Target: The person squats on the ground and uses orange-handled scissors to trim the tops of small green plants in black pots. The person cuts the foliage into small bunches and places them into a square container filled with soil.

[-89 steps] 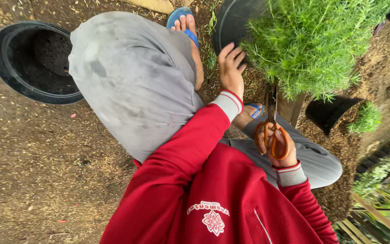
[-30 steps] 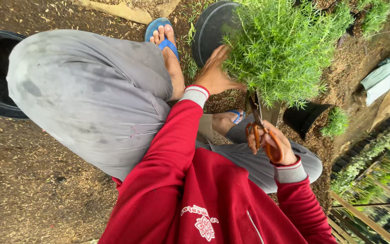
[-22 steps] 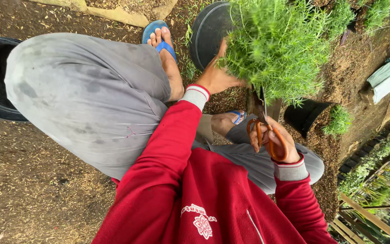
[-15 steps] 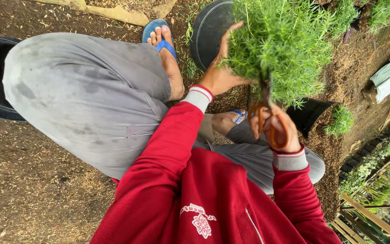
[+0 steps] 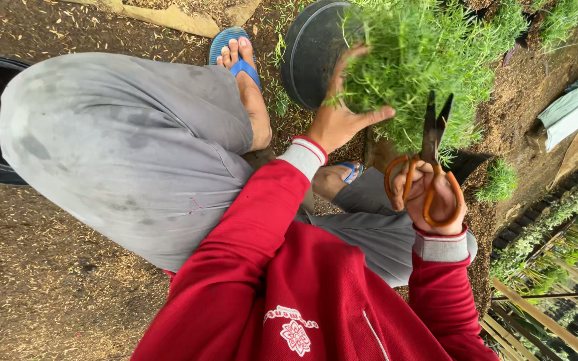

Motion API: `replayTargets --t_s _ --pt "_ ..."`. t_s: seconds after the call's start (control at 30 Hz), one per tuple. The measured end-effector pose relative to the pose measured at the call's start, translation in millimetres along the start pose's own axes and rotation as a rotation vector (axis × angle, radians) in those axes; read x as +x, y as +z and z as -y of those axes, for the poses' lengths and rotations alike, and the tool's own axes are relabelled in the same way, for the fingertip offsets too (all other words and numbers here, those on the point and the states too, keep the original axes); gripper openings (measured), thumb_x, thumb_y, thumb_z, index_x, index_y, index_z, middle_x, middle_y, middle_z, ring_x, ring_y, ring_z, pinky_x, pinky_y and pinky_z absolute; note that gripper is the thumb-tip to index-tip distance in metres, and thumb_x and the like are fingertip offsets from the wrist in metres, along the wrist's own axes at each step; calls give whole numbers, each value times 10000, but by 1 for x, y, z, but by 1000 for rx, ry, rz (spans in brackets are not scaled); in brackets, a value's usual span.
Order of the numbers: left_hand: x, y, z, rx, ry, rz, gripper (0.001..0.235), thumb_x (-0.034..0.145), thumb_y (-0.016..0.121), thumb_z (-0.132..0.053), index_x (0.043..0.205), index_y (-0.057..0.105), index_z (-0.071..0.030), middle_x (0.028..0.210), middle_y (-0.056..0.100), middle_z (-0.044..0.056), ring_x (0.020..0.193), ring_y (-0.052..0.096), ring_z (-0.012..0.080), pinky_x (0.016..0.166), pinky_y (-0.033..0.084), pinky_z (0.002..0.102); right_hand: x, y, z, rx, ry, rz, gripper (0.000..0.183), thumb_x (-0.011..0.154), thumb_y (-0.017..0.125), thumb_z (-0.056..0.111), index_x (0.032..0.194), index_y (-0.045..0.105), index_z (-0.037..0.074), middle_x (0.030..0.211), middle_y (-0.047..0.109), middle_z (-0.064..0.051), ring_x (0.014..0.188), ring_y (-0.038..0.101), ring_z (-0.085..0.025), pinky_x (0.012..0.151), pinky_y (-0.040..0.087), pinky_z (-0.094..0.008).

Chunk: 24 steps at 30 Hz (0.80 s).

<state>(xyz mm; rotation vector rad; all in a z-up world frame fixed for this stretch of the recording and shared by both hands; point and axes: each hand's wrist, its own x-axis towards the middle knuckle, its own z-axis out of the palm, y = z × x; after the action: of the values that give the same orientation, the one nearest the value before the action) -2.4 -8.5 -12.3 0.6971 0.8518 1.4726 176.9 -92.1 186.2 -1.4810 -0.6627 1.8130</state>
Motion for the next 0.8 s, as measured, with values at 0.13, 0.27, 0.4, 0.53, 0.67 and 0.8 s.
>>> replayTargets --t_s 0.13,0.27,0.4,0.53,0.67,0.8 --pt "-33 14 6 -429 -465 -554 803 955 680 -432 1578 278 -125 1564 398 140 1416 442 292 1145 389 458 -18 -11 2 -65 -24 105 537 1041 650 417 1319 578 -37 974 677 -255 726 660 -301 647 533 -382" --pt "-71 28 6 -272 -499 -488 451 1011 648 -226 1403 530 -37 1266 640 132 1108 624 216 934 525 358 -36 -24 2 -155 4 177 577 1005 687 422 1314 562 -48 1036 675 -252 784 671 -302 647 543 -373" --pt "-74 30 -7 78 -325 -235 357 951 699 -122 1286 608 -39 1142 712 57 1007 704 149 846 577 291 -60 -28 1 -269 48 67 713 947 694 447 1404 504 -67 1023 643 -226 812 647 -257 654 529 -339" --pt "-57 28 -33 80 -265 -207 327 945 742 -113 1242 639 -26 1137 682 66 1009 686 156 773 570 276 -64 -27 -9 -219 99 98 630 981 686 442 1291 492 -70 1017 629 -203 826 632 -246 684 527 -330" --pt "-52 25 -46 -27 -359 -132 467 904 751 -153 1323 591 -21 1158 635 34 945 655 114 748 560 261 -62 -23 -25 -195 95 139 590 989 669 421 1258 506 -78 1013 620 -175 804 619 -225 669 525 -315" --pt "-48 23 -35 -270 -328 -111 345 993 719 -157 1287 622 -4 1123 651 13 1007 624 81 846 528 238 -55 -12 -50 -169 127 22 587 990 619 413 1300 523 -75 944 625 -172 737 622 -226 570 519 -307"
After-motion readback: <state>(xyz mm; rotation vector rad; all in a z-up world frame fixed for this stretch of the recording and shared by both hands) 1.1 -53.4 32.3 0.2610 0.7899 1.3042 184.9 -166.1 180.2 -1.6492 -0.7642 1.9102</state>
